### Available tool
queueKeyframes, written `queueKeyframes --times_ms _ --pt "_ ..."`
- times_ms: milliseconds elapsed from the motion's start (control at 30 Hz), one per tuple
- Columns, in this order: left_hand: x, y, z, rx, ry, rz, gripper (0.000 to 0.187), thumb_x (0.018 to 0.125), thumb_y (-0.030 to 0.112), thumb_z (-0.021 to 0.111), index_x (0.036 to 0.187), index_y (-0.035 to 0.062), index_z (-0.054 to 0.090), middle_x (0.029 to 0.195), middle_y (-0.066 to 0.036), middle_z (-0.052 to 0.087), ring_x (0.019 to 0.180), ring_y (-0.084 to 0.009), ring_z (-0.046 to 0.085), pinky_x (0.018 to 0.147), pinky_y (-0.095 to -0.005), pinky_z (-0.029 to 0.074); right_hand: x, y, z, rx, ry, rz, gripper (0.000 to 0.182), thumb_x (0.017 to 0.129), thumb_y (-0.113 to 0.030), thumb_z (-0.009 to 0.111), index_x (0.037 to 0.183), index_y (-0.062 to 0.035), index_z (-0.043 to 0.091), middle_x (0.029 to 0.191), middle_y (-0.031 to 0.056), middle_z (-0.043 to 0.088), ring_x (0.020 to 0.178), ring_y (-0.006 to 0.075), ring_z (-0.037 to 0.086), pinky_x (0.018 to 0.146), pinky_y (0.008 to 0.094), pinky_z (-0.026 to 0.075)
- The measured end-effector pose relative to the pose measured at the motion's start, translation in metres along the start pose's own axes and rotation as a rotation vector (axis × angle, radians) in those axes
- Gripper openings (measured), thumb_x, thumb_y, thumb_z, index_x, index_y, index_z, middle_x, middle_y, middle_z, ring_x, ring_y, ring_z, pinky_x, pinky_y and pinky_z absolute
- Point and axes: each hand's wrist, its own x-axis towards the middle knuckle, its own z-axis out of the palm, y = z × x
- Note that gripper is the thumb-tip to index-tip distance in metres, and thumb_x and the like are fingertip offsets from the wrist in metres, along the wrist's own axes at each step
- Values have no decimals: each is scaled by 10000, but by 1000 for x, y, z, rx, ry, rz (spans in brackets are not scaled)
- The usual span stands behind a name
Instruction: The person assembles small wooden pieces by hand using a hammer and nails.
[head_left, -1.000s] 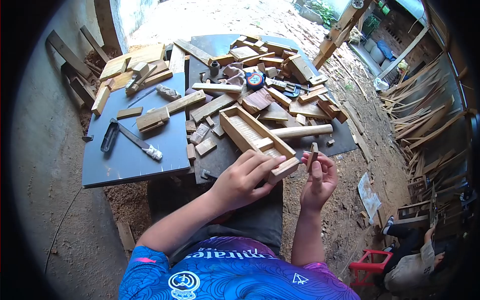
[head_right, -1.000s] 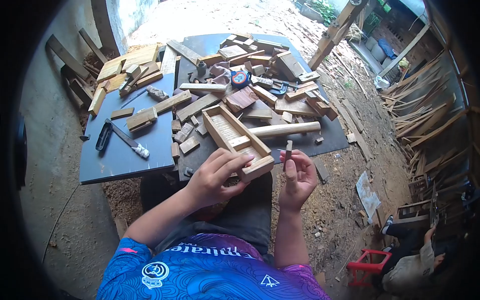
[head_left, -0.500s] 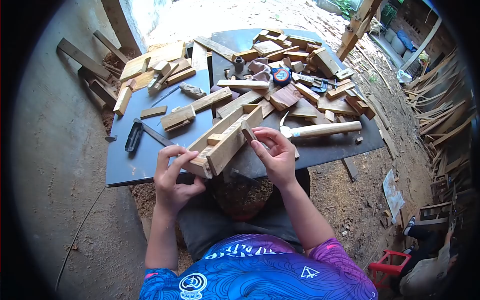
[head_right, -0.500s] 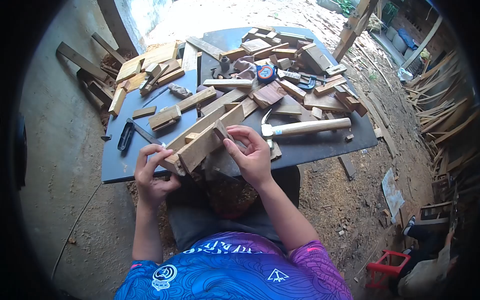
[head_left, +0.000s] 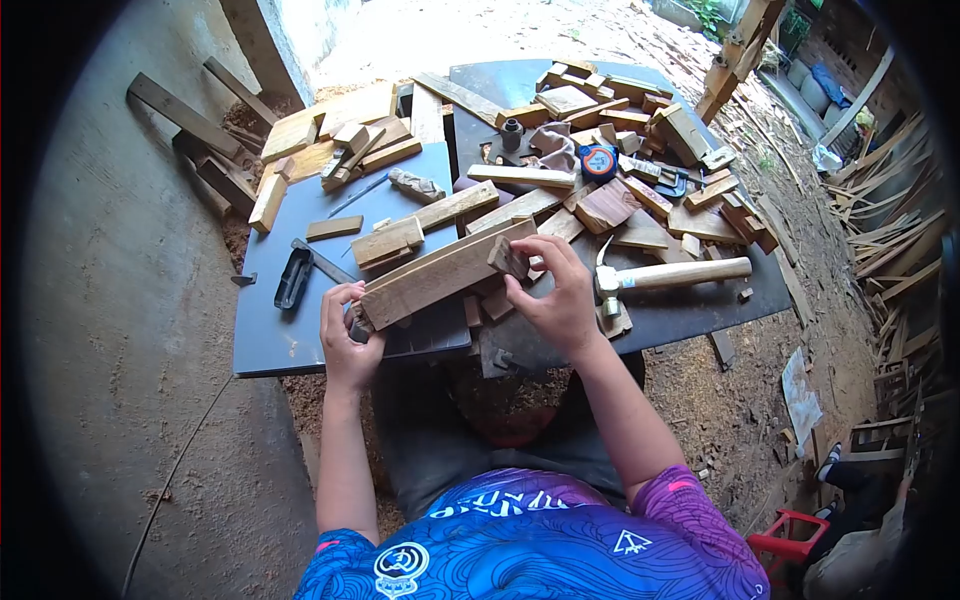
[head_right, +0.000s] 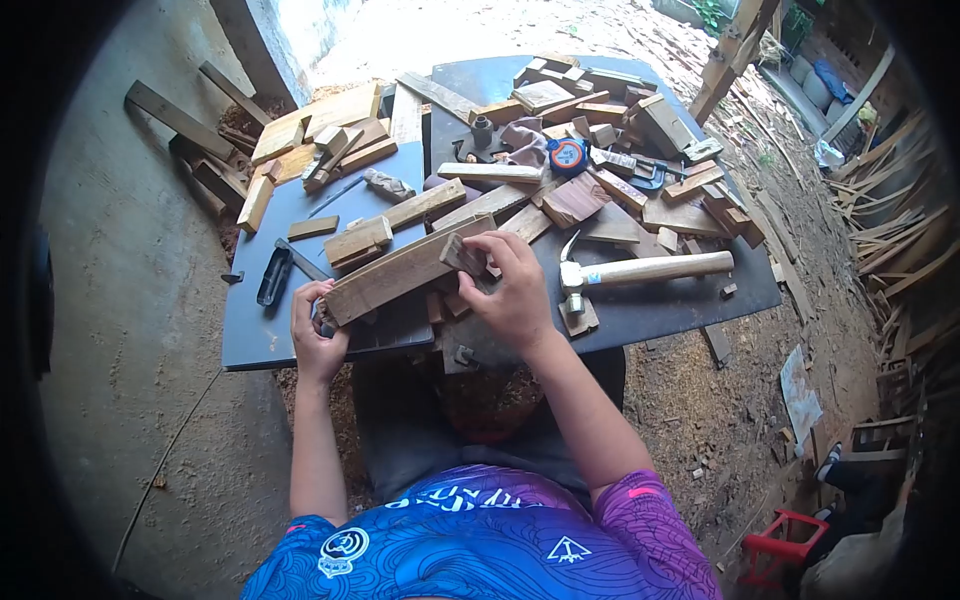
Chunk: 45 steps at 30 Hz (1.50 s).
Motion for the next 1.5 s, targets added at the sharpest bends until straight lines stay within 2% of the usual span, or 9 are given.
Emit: queueKeyframes --times_ms 267,467,600,733,833,933,1133,1233,1500 --pt "15 -11 -1 61 0 39 451 741 -77 664 1172 24 578 1153 -149 681 1136 -313 661 990 -388 518 31 -10 15 -217 -243 -382 439 755 -46 789 1177 -114 689 1170 88 650 1109 303 626 967 416 527" --pt "16 -6 -5 105 -34 19 522 745 -86 622 1252 24 568 1205 -132 649 1162 -266 649 1047 -374 500 54 -17 28 -89 -449 -350 425 766 -68 758 1177 -106 655 1184 104 616 1132 332 625 975 454 520" --pt "18 30 -7 106 -60 23 730 710 15 727 1409 53 520 1295 -152 600 1214 -345 610 1063 -422 499 60 -22 27 -78 -495 -323 458 759 -75 768 1199 -94 645 1125 121 621 1052 338 660 919 433 549" --pt "24 33 -6 201 -140 32 796 701 42 848 1437 82 547 1299 -133 609 1208 -301 612 1076 -410 490 54 -40 29 -90 -449 -110 539 763 -110 806 1277 -70 650 983 117 638 859 256 702 770 390 579" --pt "24 31 2 157 -117 27 775 695 47 876 1409 98 579 1268 -120 624 1194 -307 616 1056 -407 502 48 -40 44 102 -406 211 364 894 -170 825 1208 -23 713 798 7 662 598 41 603 544 239 519" --pt "26 35 6 152 -109 20 755 703 14 862 1397 103 578 1265 -126 605 1226 -336 582 1074 -429 487 47 -52 54 305 -433 538 275 914 -185 800 1073 26 722 783 98 735 646 117 717 568 271 563" --pt "26 28 3 120 -120 20 755 698 2 862 1389 104 574 1304 -127 602 1253 -342 571 1095 -432 478 52 -38 59 390 -465 515 247 958 -187 760 1043 41 719 794 110 750 697 122 738 577 257 570" --pt "25 24 2 145 -121 31 739 710 12 864 1385 108 577 1313 -127 605 1262 -337 572 1093 -428 482 73 -34 37 173 -714 405 241 998 -200 707 1074 27 732 823 92 750 756 120 732 632 259 586" --pt "24 22 3 -71 -72 -31 697 731 117 908 1353 112 595 1300 -91 641 1224 -283 627 1043 -405 528 59 -42 60 561 -751 633 249 1039 -181 648 1127 52 656 920 128 752 828 165 748 673 274 610"
